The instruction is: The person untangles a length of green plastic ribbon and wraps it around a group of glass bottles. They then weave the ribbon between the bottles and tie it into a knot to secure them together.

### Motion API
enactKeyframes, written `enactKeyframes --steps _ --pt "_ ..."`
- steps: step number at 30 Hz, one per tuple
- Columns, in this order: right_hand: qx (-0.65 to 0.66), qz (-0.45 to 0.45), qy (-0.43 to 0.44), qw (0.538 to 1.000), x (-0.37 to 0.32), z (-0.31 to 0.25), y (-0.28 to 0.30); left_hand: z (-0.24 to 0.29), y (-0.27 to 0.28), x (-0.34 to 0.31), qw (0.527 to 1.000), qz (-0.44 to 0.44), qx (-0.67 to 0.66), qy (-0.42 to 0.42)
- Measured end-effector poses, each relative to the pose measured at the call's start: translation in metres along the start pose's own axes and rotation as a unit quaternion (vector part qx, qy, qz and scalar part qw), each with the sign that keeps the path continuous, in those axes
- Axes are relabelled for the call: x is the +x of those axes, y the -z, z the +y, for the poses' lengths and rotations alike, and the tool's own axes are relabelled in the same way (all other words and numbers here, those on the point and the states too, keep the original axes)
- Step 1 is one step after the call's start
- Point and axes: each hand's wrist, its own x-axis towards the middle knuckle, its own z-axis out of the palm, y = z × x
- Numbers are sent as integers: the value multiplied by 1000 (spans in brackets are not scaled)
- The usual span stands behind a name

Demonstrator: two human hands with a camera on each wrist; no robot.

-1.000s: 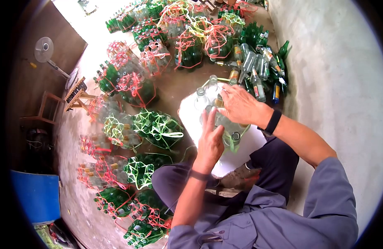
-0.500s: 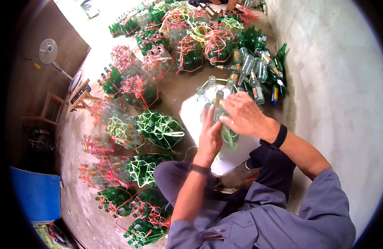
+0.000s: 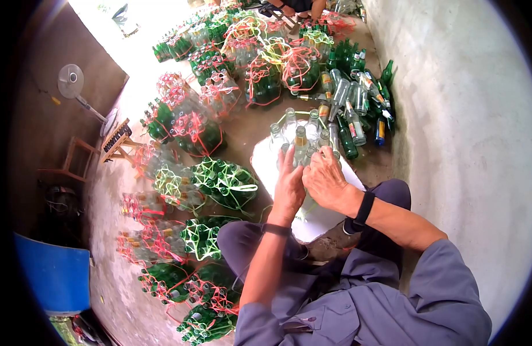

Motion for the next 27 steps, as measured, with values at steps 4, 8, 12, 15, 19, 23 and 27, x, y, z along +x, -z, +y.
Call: enactKeyframes --steps 4,8,12,15,19,23,27 --pt "70 -18 -23 997 -4 -1 -7 -3 -1 0 1000 -4 10 -4" --pt "96 31 -21 995 -12 -3 -3 -6 -1 0 1000 -7 12 -17" --pt "71 59 -9 996 -13 -2 9 -2 1 1 1000 -9 -2 -14" --pt "100 44 -18 994 -13 0 20 -2 0 0 1000 -8 -8 -8" --pt "187 37 -68 979 -15 6 19 -7 0 1 999 -9 19 -29" --pt "341 28 -160 926 -23 22 4 -8 0 0 999 -12 18 -29" --pt "373 34 -181 909 -33 36 -3 -5 -1 1 999 -6 33 -19"
